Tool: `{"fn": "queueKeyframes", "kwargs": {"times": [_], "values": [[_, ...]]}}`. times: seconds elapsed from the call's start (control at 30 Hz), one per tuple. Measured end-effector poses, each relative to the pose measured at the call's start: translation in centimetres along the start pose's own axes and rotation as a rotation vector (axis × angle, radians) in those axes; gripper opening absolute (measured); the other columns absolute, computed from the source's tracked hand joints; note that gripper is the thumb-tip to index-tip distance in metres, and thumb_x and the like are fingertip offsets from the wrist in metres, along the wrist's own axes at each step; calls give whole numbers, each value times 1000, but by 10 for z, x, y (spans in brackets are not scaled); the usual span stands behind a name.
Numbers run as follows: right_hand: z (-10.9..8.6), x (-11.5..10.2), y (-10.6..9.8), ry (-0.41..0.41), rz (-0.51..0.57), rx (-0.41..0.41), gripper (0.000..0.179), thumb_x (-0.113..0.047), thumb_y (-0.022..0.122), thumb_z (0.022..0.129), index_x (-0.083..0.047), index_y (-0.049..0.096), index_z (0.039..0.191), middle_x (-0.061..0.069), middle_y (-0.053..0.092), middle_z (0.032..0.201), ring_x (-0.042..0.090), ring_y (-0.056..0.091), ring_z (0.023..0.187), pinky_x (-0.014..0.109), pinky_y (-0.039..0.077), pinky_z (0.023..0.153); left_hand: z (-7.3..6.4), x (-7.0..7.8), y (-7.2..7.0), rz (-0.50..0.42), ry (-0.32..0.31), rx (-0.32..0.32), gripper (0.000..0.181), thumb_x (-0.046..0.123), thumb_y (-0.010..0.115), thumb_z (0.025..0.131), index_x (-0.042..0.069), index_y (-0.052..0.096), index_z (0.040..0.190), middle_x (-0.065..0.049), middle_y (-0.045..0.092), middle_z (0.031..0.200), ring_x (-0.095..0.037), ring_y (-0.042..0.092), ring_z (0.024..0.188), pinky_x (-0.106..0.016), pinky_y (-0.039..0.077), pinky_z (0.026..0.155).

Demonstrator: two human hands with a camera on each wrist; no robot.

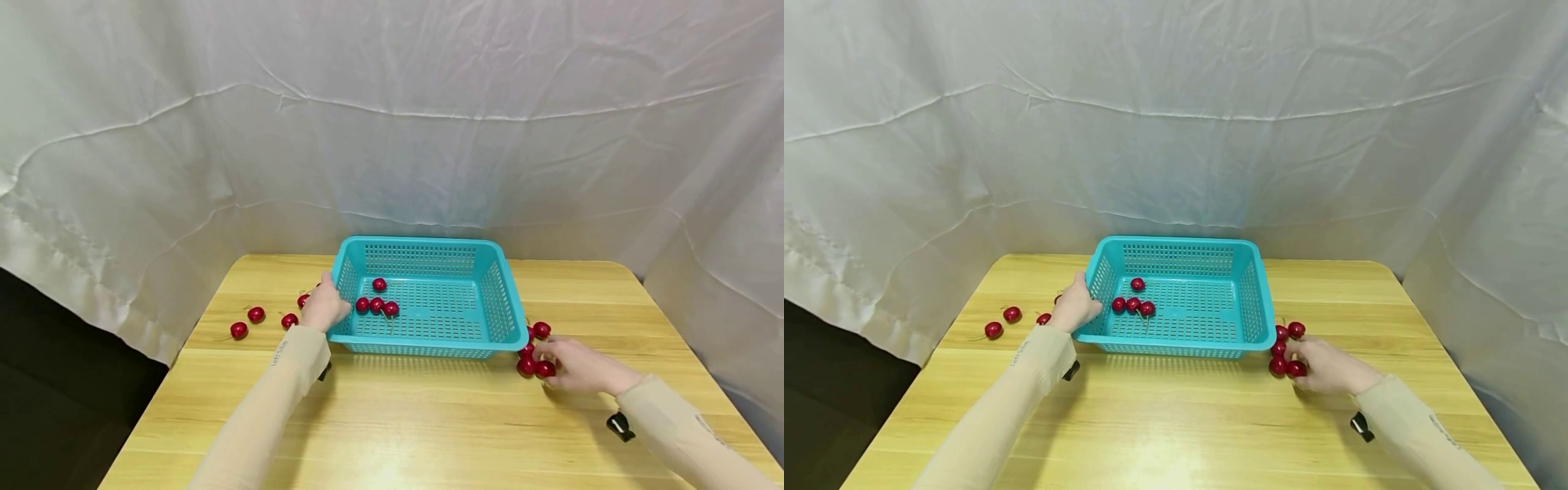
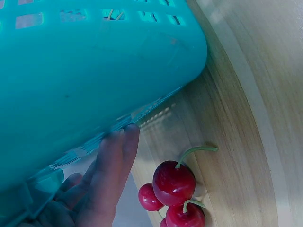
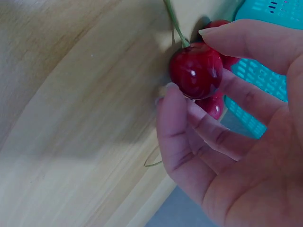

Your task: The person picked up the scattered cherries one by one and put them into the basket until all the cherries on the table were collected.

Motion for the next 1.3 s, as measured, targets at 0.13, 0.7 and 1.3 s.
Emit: {"fn": "queueKeyframes", "kwargs": {"times": [0.13, 0.7, 1.3], "values": [[-1, 1, 2, 9, 0, -18, 26, -12, 81, 75, -11, 69, 98, -1, 55, 84, 3, 43, 71, 18, 41, 57, -1, 0, 0, 1, 6, 3, 86, 14, 67, 88, 11, 14, 155, -23, 52, 142, -40, 58, 114, -59, 55, 97], [0, 3, 8, 72, -30, -49, 30, -13, 82, 75, -10, 70, 102, 0, 51, 86, 8, 43, 74, 21, 39, 60, -1, 1, 0, -9, -6, 1, 89, 12, 69, 86, 11, 13, 156, -23, 49, 146, -40, 55, 118, -60, 53, 99], [0, 2, 14, 74, 6, -84, 26, -3, 75, 71, -17, 54, 77, -6, 46, 74, 4, 37, 70, 21, 30, 61, 0, 0, 0, -4, -2, 4, 92, 13, 70, 86, 11, 12, 157, -23, 47, 147, -41, 55, 119, -61, 52, 100]]}}
Point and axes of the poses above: each hand's wrist, its own z-axis towards the middle knuckle, its own y-axis out of the palm, x = y × z, the point moved 8 cm from there along z, towards the middle knuckle
